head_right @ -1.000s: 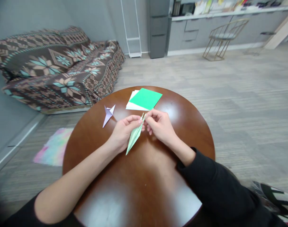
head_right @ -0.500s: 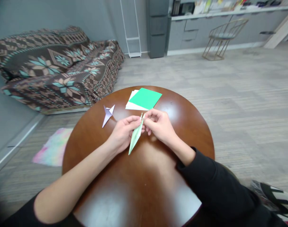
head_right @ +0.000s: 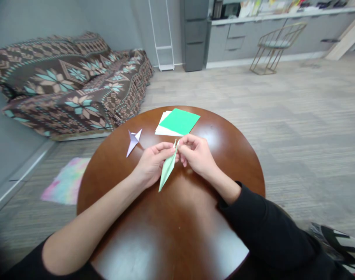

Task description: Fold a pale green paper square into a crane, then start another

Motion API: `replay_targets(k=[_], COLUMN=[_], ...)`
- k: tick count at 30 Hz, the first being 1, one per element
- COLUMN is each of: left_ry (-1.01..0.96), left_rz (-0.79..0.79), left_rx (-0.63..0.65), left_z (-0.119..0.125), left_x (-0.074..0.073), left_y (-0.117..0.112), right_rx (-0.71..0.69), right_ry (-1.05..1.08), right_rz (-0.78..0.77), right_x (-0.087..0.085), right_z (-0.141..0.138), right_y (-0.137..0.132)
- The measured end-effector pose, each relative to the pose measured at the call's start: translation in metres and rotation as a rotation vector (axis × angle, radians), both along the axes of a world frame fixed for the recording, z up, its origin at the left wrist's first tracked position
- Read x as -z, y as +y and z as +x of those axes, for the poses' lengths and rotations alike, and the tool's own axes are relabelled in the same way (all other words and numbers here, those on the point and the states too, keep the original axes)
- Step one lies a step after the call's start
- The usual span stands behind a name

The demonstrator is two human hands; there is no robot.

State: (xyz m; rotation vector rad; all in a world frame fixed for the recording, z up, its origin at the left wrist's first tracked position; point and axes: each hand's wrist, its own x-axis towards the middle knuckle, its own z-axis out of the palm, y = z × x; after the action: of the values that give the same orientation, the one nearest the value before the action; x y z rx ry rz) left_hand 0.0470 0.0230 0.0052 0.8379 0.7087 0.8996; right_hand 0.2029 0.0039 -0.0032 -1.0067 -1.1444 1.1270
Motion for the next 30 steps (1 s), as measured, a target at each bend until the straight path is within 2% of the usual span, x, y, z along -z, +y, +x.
replay_targets(k=[6,11,15,21,27,30], left_ry=[0.037,0.136,0.181,0.18,0.164,0.136], left_rz=[0.117,0.287,0.37,0.356,0.292,0.265], left_rx=[-0.105,-0.193,-0.221,-0.215,-0.208,-0.181], left_z=[0.0019,0.0009,0.0003,0.0015,0.0013,0.0016], left_x=[0.0012,-0.003,-0.0067,-0.0059,-0.0031,-0.0028], left_y=[0.0006,-0.0021,-0.005,-0.0054,-0.0044,-0.004], right_rx=[-0.029,-0.069,-0.044,0.02,-0.024,0.005], right_ry=[0.045,0.088,0.094,0.12,0.126,0.111], right_rz=[-0.007,-0.006,-0.013,-0.013,-0.03,-0.02], right_x=[-0.0007,-0.0008,-0.0019,-0.0046,-0.002,-0.0028], right_z=[-0.0028,-0.0025,-0.0035,-0.0075,-0.0038,-0.0044], right_y=[-0.0003,-0.0002,-0.0009,-0.0035,-0.0018,-0.0031])
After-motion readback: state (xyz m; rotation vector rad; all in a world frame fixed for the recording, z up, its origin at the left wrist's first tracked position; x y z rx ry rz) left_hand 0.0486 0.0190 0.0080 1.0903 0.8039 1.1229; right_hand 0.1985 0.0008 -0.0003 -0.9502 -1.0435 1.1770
